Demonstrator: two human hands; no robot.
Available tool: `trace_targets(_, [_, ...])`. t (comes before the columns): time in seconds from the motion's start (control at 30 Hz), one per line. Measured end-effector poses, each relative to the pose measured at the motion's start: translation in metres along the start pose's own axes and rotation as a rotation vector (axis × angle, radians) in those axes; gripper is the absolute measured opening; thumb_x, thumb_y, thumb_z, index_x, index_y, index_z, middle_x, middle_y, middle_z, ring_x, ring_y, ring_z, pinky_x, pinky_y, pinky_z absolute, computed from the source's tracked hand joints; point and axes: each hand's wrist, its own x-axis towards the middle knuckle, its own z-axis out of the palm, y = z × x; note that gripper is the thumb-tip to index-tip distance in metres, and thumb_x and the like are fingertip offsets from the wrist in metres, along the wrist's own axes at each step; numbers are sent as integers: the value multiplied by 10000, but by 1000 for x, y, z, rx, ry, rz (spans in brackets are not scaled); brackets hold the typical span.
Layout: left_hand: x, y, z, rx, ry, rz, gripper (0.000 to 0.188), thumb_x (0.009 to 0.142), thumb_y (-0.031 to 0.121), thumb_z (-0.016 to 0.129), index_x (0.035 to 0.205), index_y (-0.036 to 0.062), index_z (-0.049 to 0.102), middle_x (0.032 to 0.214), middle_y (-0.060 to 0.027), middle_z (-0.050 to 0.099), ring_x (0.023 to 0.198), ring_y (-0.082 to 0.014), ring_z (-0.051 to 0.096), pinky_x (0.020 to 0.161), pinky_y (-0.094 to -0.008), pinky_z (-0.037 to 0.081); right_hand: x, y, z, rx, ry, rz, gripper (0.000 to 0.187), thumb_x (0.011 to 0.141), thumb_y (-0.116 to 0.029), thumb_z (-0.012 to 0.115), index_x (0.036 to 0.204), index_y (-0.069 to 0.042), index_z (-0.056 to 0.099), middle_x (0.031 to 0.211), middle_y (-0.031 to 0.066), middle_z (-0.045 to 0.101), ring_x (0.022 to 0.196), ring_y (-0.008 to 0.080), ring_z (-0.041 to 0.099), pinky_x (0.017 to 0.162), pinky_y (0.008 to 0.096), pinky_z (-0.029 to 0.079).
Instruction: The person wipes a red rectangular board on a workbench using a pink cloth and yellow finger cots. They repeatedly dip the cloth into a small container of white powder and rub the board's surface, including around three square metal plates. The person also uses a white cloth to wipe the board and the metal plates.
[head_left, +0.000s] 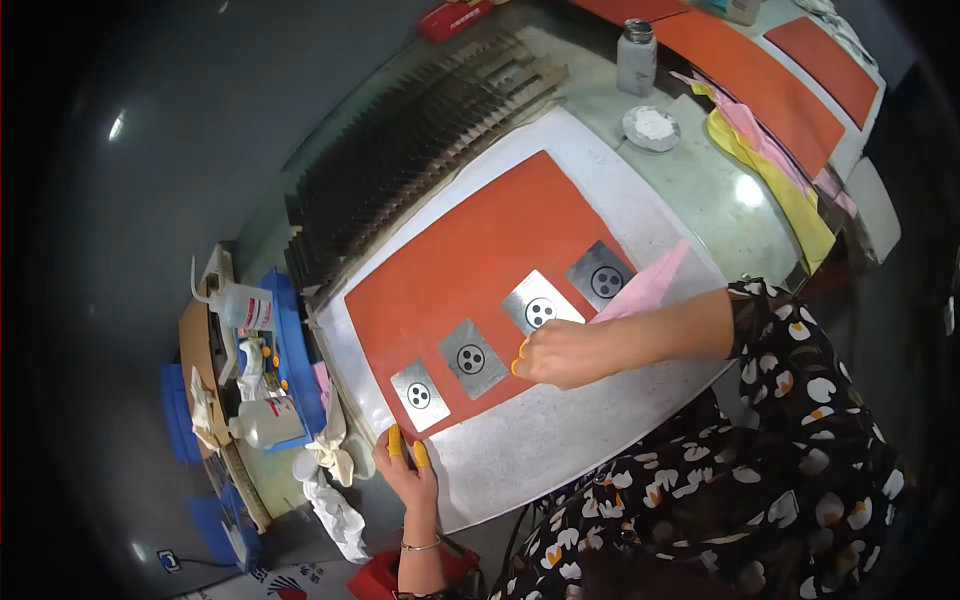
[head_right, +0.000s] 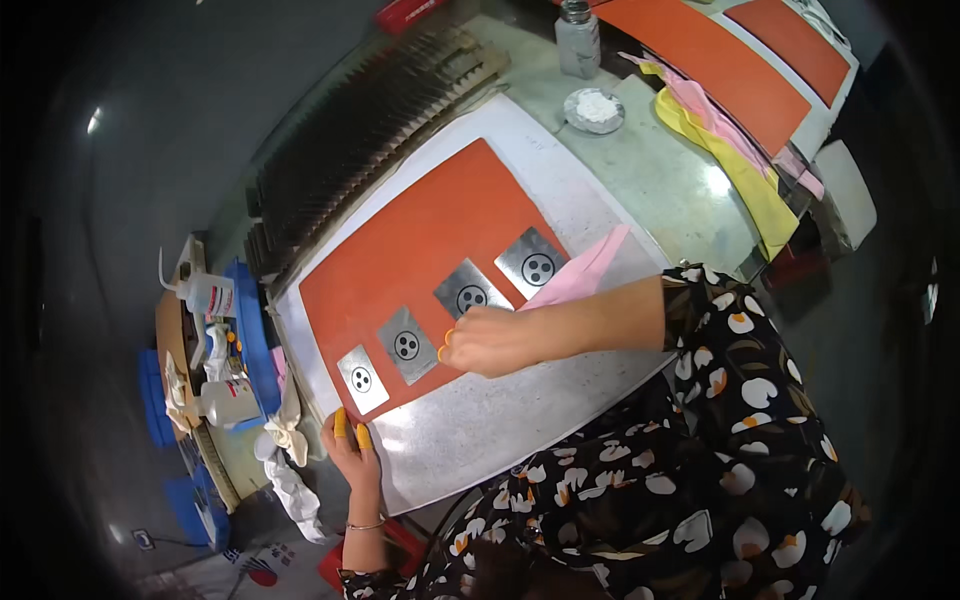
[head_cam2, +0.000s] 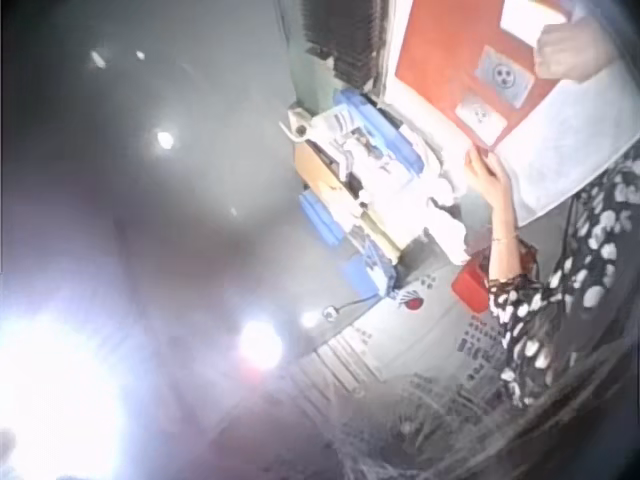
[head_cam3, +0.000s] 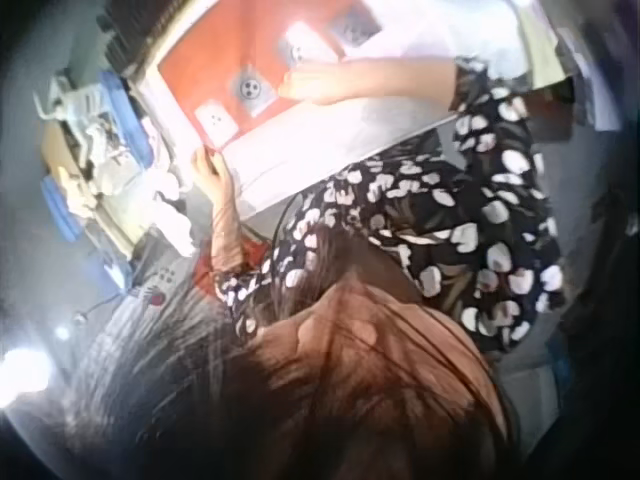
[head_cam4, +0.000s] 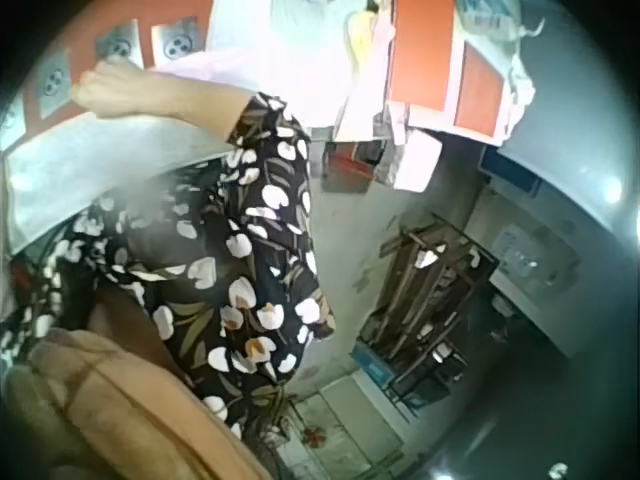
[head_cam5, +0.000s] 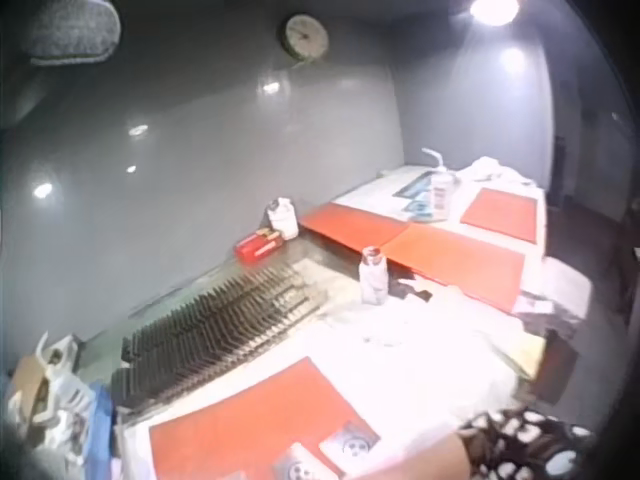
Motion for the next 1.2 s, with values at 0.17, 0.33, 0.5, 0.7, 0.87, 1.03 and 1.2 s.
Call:
trace_targets(0.17, [-2, 14, -1, -60, 94, -83, 468, 771, 48, 605, 1198, -34, 433, 1159, -194, 429, 1053, -329, 440, 912, -409, 350, -75, -10, -62, 387, 241, 219, 136, 768, -153, 565, 796, -20, 575, 738, 118, 596, 721, 287, 591, 646, 418, 452])
trace_targets(0.33, [49, 125, 25, -88, -163, 166, 802, 626, 190, 759, 1277, -8, 335, 1275, -216, 354, 1185, -367, 331, 970, -436, 296, -202, 31, -151, -105, 155, 899, 129, 693, -141, 605, 764, -50, 547, 673, 134, 553, 695, 316, 547, 605, 375, 410])
trace_targets(0.5, [114, 227, 78, -37, -397, 388, 901, 584, 338, 777, 1261, -44, 321, 1300, -218, 337, 1218, -359, 307, 1015, -493, 194, -261, 91, -142, -248, 544, 1145, 116, 709, -88, 608, 797, -30, 560, 703, 166, 589, 661, 335, 575, 588, 403, 433])
trace_targets(0.7, [130, 231, 106, 34, -450, 376, 862, 589, 301, 770, 1250, -64, 353, 1255, -211, 406, 1232, -332, 310, 1027, -508, 165, -257, 126, -81, -252, 608, 866, 118, 752, -125, 617, 826, -42, 575, 737, 144, 614, 660, 318, 596, 602, 379, 462])
trace_targets(0.87, [130, 219, 100, 11, -469, 371, 875, 593, 305, 770, 1287, -11, 340, 1289, -208, 371, 1260, -321, 283, 1050, -487, 138, -258, 125, -80, 15, 748, 897, 100, 771, -96, 619, 828, -28, 573, 704, 113, 605, 618, 261, 592, 564, 316, 449])
trace_targets(1.03, [122, 193, 80, 46, -484, 206, 1054, 506, 328, 829, 1345, 46, 255, 1279, -168, 341, 1204, -343, 301, 1017, -460, 200, -257, 121, -80, 38, 805, 877, 51, 783, -45, 608, 819, -21, 581, 677, 102, 600, 598, 215, 584, 545, 292, 441])
trace_targets(1.2, [117, 180, 84, -6, -519, 140, 1071, 490, 236, 845, 1356, 63, 241, 1150, -133, 370, 1086, -320, 341, 956, -421, 279, -255, 117, -87, 144, 792, 940, 51, 774, -8, 603, 814, -9, 572, 679, 97, 596, 597, 204, 572, 556, 279, 439])
